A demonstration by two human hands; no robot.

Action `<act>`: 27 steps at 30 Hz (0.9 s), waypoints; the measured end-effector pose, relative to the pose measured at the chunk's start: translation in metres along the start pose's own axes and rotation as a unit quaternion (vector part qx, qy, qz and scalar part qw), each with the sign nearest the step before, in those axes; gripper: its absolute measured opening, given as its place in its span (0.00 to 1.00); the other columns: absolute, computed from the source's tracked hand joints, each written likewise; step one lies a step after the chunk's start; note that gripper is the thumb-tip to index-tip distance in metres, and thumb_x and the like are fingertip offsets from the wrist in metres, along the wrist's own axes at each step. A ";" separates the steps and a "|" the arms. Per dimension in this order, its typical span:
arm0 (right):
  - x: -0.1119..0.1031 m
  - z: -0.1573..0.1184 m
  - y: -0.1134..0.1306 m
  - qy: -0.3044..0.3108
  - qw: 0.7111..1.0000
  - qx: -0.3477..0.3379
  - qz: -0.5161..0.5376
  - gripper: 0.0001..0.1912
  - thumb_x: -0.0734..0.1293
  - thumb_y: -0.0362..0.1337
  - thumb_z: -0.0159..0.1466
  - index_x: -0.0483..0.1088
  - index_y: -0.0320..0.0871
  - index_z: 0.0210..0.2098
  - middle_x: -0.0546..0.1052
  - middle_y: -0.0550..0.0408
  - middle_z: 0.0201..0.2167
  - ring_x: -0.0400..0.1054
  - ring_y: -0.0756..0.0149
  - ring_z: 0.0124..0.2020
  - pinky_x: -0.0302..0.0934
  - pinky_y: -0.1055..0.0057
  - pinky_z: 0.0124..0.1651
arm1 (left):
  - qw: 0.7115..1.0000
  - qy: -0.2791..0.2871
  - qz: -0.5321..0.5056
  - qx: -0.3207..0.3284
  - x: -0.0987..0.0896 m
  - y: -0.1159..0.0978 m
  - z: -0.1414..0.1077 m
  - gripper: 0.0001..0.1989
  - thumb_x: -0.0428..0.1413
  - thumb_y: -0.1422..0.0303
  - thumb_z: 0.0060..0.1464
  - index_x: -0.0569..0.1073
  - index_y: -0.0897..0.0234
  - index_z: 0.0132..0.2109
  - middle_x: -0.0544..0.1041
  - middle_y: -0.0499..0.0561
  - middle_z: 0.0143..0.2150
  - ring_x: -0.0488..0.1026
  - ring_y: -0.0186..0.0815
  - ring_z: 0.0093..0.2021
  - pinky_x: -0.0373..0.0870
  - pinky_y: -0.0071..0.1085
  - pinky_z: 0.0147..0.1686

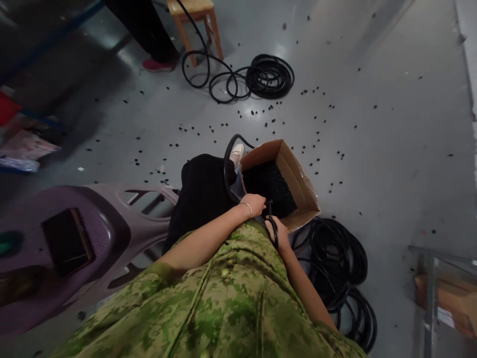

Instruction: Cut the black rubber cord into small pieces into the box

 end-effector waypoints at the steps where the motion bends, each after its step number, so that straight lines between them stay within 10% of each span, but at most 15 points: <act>1: -0.001 0.000 -0.001 0.007 1.000 0.007 0.013 0.28 0.65 0.61 0.58 0.76 0.43 0.44 0.81 0.49 0.35 0.74 0.54 0.37 0.65 0.60 0.46 | 1.000 0.002 0.000 0.002 0.000 0.000 0.001 0.16 0.52 0.64 0.64 0.79 0.68 0.49 0.81 0.65 0.49 0.79 0.46 0.50 0.75 0.34 0.46; 27: 0.002 0.012 0.014 0.010 0.985 0.130 0.114 0.29 0.69 0.62 0.55 0.73 0.45 0.43 0.80 0.50 0.31 0.75 0.58 0.29 0.67 0.65 0.32 | 0.998 -0.034 -0.004 0.060 0.004 0.000 0.005 0.15 0.50 0.63 0.65 0.76 0.62 0.53 0.80 0.60 0.51 0.78 0.44 0.50 0.74 0.35 0.44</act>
Point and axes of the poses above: each hand's wrist, its own z-axis towards the middle knuckle, its own x-axis out of the palm, y = z × x, the point moved 2 cm from there along z, towards the middle knuckle
